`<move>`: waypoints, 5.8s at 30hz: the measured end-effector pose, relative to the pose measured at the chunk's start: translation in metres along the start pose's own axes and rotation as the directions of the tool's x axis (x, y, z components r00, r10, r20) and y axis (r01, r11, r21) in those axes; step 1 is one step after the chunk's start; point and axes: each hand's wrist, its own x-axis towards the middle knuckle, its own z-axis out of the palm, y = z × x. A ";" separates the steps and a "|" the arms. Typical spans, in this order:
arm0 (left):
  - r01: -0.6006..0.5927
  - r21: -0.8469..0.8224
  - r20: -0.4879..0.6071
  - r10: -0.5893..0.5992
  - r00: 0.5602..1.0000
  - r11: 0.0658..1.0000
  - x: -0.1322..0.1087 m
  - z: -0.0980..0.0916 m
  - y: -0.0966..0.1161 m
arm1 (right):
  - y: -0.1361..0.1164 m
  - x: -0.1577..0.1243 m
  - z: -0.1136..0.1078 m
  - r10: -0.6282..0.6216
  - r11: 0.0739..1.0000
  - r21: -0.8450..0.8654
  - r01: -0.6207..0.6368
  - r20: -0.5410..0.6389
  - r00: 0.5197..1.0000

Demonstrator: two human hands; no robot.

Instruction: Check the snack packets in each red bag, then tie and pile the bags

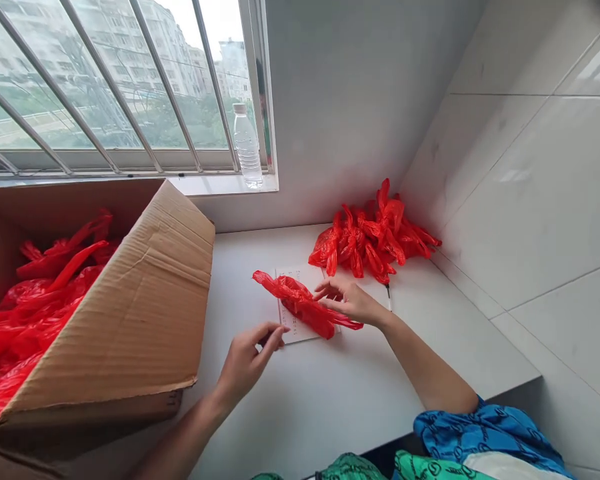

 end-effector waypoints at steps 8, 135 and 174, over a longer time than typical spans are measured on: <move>0.065 0.164 -0.135 -0.042 0.990 0.984 0.044 0.004 0.014 | -0.009 -0.002 0.025 -0.032 0.987 -0.162 0.021 -0.065 0.997; -0.149 0.711 0.105 0.106 0.989 0.687 0.054 0.029 -0.003 | 0.023 -0.002 0.008 0.035 0.724 -0.687 -0.067 -0.060 0.998; -0.051 0.170 -0.258 0.095 0.961 0.984 0.042 0.016 0.004 | -0.002 -0.002 0.037 0.135 0.814 0.561 -0.154 0.074 0.988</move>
